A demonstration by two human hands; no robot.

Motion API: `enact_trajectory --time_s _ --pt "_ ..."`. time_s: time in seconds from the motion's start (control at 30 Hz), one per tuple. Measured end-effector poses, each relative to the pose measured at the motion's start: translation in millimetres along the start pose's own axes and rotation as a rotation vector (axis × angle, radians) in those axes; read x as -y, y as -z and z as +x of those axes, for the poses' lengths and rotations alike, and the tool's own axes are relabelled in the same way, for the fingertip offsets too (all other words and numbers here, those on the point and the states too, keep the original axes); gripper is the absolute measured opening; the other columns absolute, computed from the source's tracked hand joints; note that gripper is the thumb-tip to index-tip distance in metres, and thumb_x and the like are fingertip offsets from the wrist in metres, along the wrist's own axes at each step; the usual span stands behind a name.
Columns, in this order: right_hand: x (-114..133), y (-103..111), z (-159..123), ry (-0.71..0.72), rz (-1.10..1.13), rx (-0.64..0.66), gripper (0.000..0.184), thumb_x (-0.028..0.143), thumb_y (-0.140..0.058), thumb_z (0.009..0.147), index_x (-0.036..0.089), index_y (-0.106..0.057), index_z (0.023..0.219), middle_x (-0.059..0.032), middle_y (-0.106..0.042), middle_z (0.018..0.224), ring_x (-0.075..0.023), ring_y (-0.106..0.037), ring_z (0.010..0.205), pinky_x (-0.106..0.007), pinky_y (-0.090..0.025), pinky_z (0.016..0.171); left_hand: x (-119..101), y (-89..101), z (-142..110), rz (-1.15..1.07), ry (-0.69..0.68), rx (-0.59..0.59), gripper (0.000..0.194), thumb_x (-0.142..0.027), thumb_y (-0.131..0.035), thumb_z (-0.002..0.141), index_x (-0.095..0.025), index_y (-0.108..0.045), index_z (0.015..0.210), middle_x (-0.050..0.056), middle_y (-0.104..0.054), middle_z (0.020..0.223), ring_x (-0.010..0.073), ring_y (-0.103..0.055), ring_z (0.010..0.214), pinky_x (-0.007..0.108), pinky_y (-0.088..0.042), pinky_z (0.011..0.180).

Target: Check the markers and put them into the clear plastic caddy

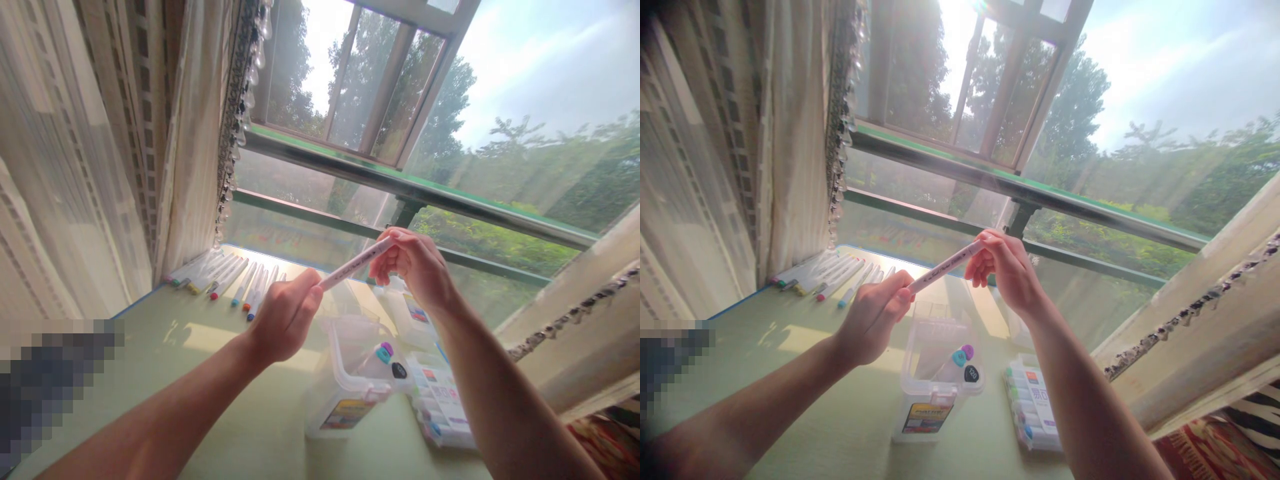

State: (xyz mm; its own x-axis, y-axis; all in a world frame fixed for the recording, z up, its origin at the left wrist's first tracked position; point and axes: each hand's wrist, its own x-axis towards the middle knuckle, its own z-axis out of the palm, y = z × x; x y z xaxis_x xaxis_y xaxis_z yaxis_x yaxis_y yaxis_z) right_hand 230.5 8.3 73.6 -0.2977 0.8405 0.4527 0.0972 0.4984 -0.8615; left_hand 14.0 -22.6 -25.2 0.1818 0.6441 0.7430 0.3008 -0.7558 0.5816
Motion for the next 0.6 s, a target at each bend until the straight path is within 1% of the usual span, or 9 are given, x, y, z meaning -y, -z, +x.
enact_trajectory --time_s 0.23,0.4,0.6 --pt "-2.4 0.3 0.2 0.037 -0.007 -0.012 0.034 0.045 -0.062 0.094 0.018 -0.063 0.073 -0.0038 -0.070 0.057 -0.0129 -0.059 0.041 -0.022 -0.045 0.042 4.0 0.5 0.9 0.022 -0.043 0.010 0.029 -0.031 -0.037 0.105 -0.021 -0.048 0.080 -0.008 -0.039 0.056 0.0097 -0.038 0.047 0.025 -0.028 0.051" --pt "-1.1 -2.7 0.5 0.102 -0.004 -0.080 0.041 0.052 -0.072 0.090 0.018 -0.064 0.069 -0.0014 -0.067 0.055 -0.0108 -0.056 0.039 -0.021 -0.041 0.038 3.5 0.5 2.2 0.021 -0.077 0.001 0.026 -0.028 -0.040 0.104 -0.020 -0.049 0.080 -0.009 -0.034 0.056 0.0088 -0.035 0.046 0.023 -0.027 0.049" --pt "-3.4 -1.3 0.0 0.170 0.015 -0.155 0.033 0.044 -0.075 0.092 0.018 -0.069 0.071 -0.0003 -0.066 0.056 -0.0091 -0.053 0.040 -0.022 -0.038 0.038 2.9 1.9 2.7 0.002 -0.102 0.005 0.027 -0.028 -0.040 0.104 -0.020 -0.051 0.080 -0.009 -0.032 0.055 0.0083 -0.033 0.045 0.023 -0.026 0.048"
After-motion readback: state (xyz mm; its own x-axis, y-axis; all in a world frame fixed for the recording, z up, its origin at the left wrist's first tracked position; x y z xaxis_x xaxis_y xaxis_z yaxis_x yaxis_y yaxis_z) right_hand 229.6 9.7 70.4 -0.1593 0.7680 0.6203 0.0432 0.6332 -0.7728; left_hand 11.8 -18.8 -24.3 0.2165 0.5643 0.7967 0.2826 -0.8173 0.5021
